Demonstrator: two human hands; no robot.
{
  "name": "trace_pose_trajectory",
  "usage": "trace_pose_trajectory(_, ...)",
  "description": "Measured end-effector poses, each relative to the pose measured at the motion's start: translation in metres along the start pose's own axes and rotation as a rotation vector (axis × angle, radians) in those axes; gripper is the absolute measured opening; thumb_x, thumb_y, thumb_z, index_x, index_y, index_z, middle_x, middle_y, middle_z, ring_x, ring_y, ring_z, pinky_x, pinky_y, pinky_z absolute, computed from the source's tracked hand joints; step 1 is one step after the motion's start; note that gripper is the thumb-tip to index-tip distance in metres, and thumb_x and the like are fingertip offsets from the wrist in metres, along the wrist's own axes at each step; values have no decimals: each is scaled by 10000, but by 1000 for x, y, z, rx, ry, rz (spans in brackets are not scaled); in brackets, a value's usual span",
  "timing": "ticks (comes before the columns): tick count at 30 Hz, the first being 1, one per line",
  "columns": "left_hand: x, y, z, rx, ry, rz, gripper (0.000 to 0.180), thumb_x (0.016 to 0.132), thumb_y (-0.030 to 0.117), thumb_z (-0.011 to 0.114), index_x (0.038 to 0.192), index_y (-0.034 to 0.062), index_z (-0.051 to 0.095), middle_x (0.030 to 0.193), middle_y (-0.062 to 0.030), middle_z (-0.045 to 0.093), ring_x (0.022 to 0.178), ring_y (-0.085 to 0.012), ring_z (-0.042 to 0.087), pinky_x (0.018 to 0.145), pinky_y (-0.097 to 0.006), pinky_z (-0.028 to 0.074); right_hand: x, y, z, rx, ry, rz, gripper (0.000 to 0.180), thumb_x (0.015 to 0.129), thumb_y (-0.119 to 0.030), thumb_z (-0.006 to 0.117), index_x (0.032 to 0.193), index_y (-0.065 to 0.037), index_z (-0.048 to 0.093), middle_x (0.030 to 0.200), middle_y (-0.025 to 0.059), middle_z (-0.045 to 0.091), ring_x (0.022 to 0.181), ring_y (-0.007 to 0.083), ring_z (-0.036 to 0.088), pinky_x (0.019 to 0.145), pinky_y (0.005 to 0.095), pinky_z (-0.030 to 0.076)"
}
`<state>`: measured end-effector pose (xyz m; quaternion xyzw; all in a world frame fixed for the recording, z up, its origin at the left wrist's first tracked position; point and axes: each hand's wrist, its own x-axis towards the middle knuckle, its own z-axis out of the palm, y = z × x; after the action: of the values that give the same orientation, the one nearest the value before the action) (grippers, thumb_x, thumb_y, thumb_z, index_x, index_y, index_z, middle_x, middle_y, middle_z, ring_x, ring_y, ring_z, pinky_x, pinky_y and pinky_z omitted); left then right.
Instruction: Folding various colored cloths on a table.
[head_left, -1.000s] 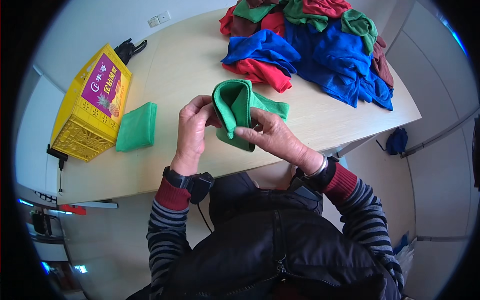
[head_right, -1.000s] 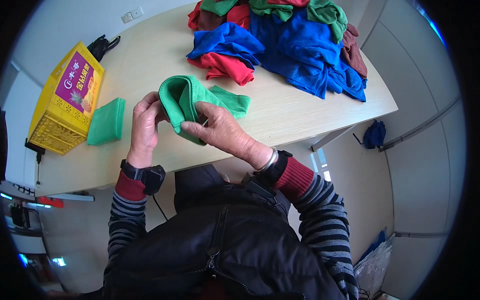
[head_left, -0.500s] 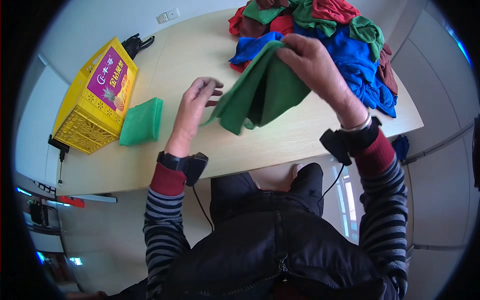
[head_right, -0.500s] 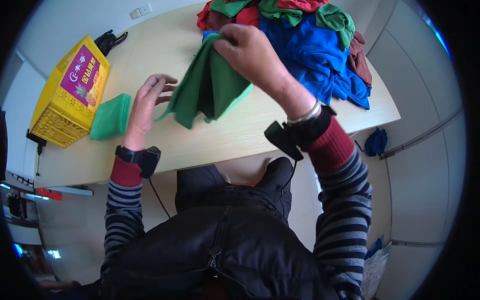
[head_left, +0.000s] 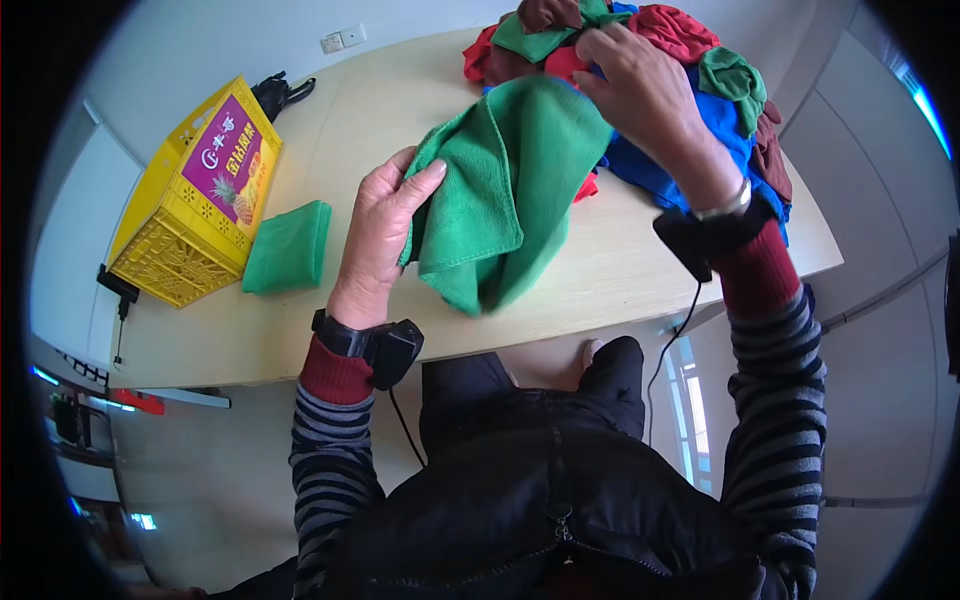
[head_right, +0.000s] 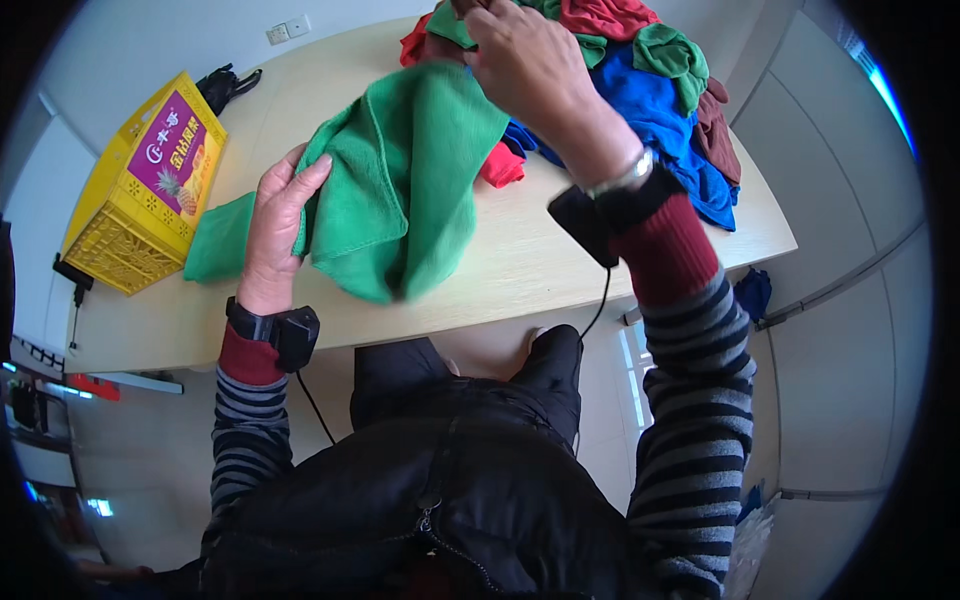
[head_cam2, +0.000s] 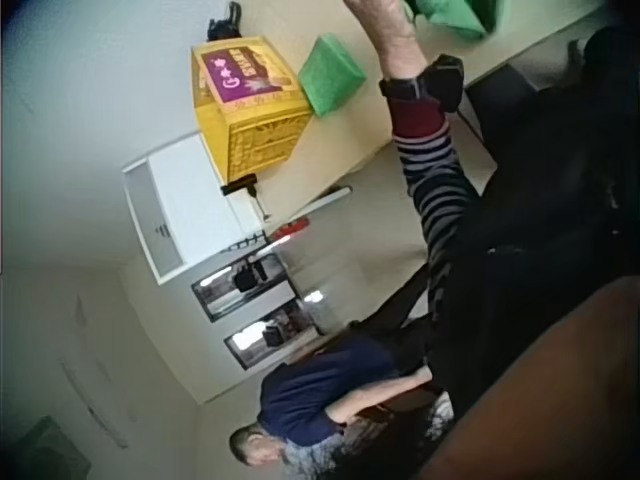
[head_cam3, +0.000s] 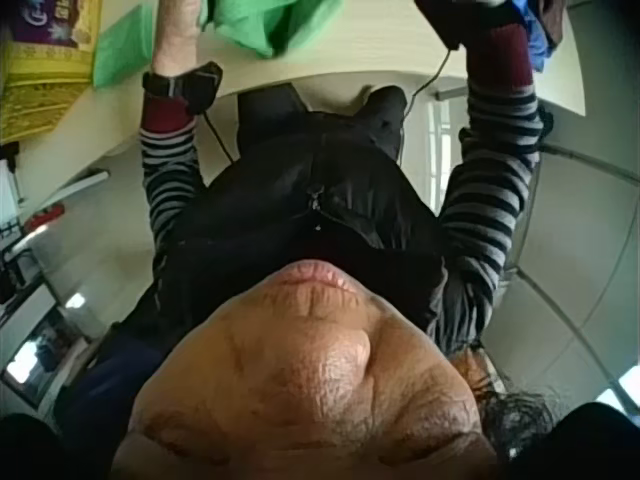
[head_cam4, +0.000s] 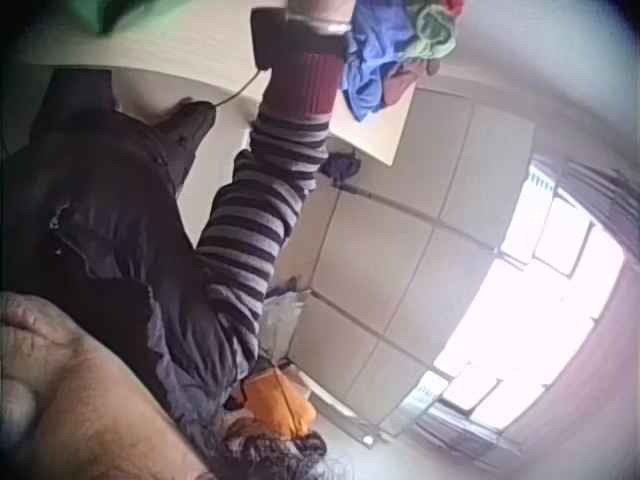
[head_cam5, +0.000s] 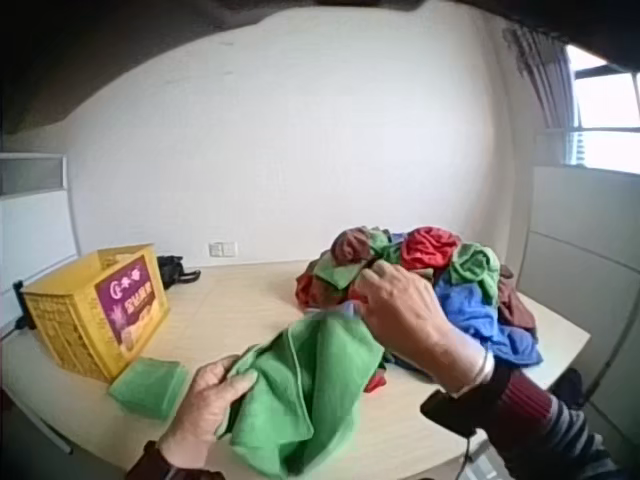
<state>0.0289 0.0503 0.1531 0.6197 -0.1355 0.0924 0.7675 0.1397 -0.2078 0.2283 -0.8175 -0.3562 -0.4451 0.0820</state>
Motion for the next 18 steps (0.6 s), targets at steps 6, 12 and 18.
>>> trace_pose_trajectory(6,-7,-14,1,89,7,-25,197,996,187,637,1088,19,681,916,39,657,815,-29,579,753,-220,497,-40,-90,-5,1423,-785,853,305,929,-280,738,1054,-8,678,914,49,696,823,156,670,769,310,549)
trace_pose_trajectory(12,2,-7,-31,277,89,-22,245,994,225,643,1121,21,687,941,22,668,851,-44,592,778,-223,498,-80,-55,33,1214,-366,569,226,927,-129,718,1122,-19,682,913,8,677,857,81,622,788,286,544)
trace_pose_trajectory(18,58,55,-181,885,360,175,373,980,311,644,1112,-36,674,963,-77,713,879,-121,642,837,-290,512,-58,87,-16,231,-37,407,218,910,-81,702,1121,-32,679,906,47,707,810,129,637,785,297,547)
